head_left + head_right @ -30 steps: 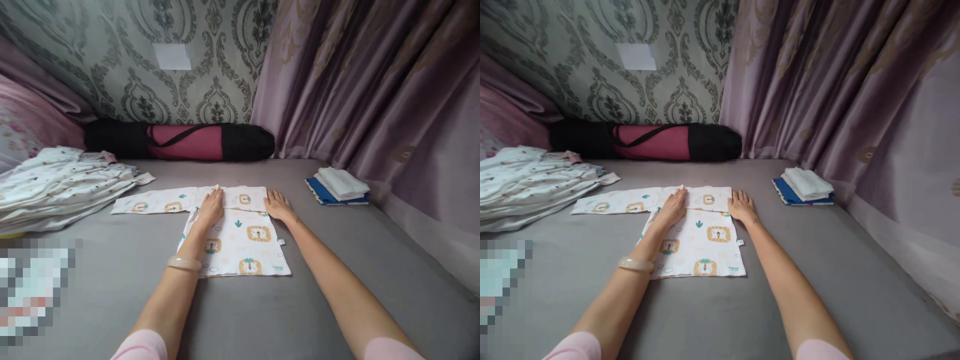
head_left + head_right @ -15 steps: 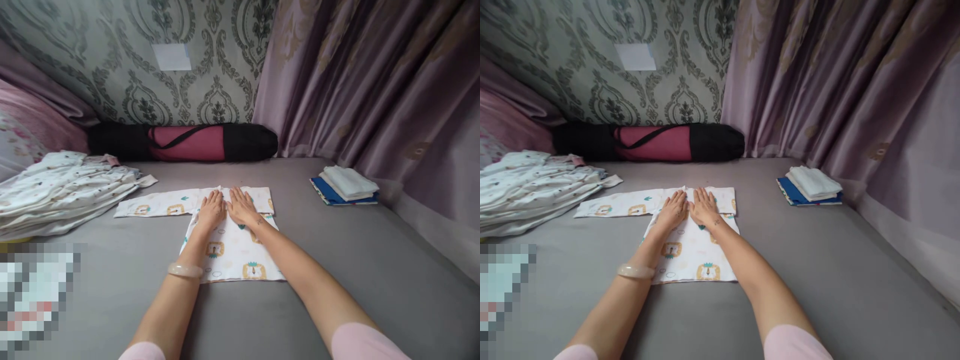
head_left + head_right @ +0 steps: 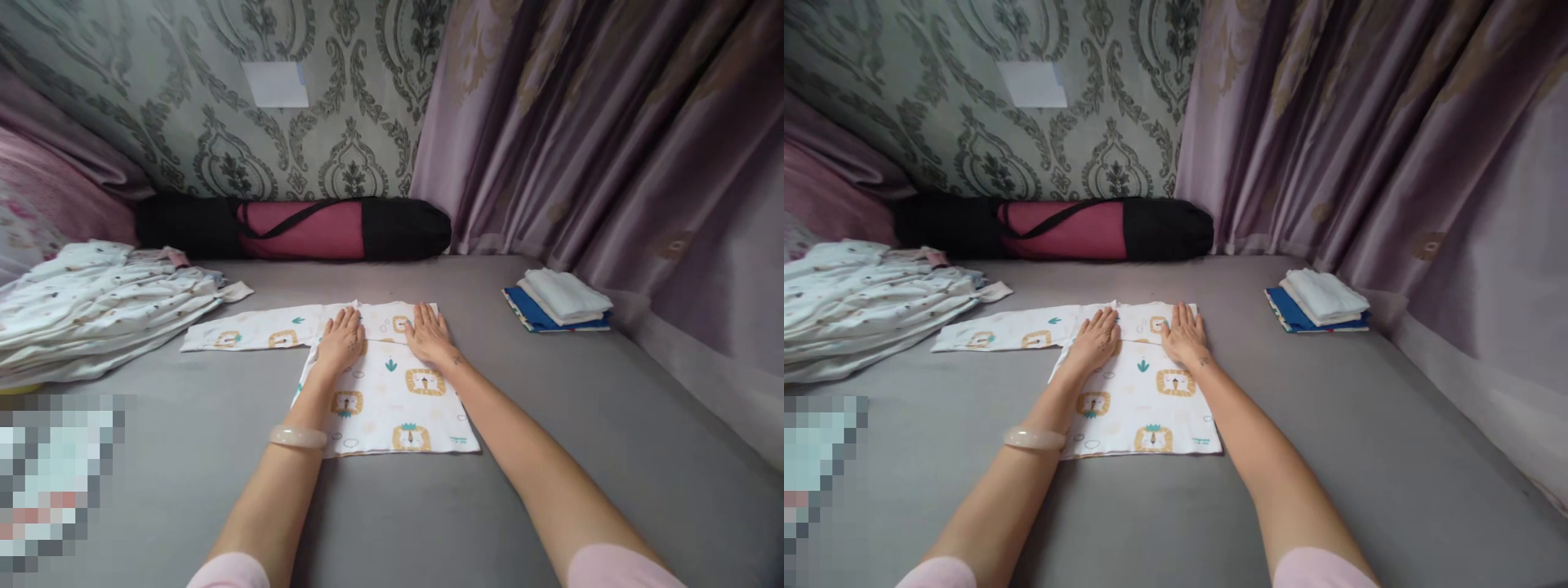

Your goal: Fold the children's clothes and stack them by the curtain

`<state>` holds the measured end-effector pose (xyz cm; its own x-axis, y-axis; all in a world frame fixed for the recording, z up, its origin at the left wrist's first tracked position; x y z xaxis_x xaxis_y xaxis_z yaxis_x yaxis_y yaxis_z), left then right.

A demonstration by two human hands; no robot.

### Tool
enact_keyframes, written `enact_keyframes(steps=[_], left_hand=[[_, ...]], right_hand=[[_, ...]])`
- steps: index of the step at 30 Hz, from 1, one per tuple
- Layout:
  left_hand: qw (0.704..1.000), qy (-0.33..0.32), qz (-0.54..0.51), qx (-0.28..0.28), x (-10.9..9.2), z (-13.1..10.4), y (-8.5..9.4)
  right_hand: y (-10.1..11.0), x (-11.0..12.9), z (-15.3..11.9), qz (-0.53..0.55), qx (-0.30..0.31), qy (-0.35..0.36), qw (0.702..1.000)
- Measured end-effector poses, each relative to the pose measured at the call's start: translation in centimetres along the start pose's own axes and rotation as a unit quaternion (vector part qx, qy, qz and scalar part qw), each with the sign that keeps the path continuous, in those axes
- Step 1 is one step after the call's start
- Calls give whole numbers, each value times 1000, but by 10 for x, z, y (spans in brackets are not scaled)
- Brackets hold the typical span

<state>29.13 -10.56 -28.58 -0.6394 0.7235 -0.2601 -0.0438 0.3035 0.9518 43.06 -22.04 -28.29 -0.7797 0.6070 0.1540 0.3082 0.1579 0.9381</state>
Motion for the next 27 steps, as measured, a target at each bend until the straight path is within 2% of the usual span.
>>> enact_keyframes(steps=[3, 8, 14, 17, 19, 21, 22, 24, 27], left_hand=[[1000, 2, -1, 0, 0, 0, 0], [1000, 0, -8, -5, 0, 1, 1], [1000, -6, -3, -10, -5, 0, 6], [999, -39, -4, 0, -13, -1, 20], [998, -62, -16, -1, -10, -3, 35], [998, -44, -29, -31, 10, -7, 54], [998, -11, -34, -55, 28, -12, 64], [990, 90, -37, -103, 77, -25, 79], [960, 233, -12, -157, 153, -54, 93]], right_hand=[[1, -6, -2, 0, -6, -11, 1000], [2, -32, -3, 14, -46, -86, 995], [3, -55, -2, 25, -29, -125, 991], [17, -50, -3, 25, -77, -158, 984], [25, -26, -3, 15, -121, -127, 984], [24, 10, 0, 7, -124, -58, 991], [19, 29, 0, 5, -112, -21, 993], [10, 65, 0, 3, -84, 45, 995], [-2, 111, -3, 9, -59, 122, 991]])
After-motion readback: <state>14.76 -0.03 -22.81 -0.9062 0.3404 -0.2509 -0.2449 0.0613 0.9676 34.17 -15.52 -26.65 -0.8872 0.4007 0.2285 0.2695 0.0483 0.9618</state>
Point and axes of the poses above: each hand's wrist, its own z-axis towards the middle knuckle, its own y-axis out of the back of the hand, x = y × z, the point moved 10 cm from there along z, towards the middle knuckle, and after that the axes turned 11 degrees about x, right-handed, at the moved point
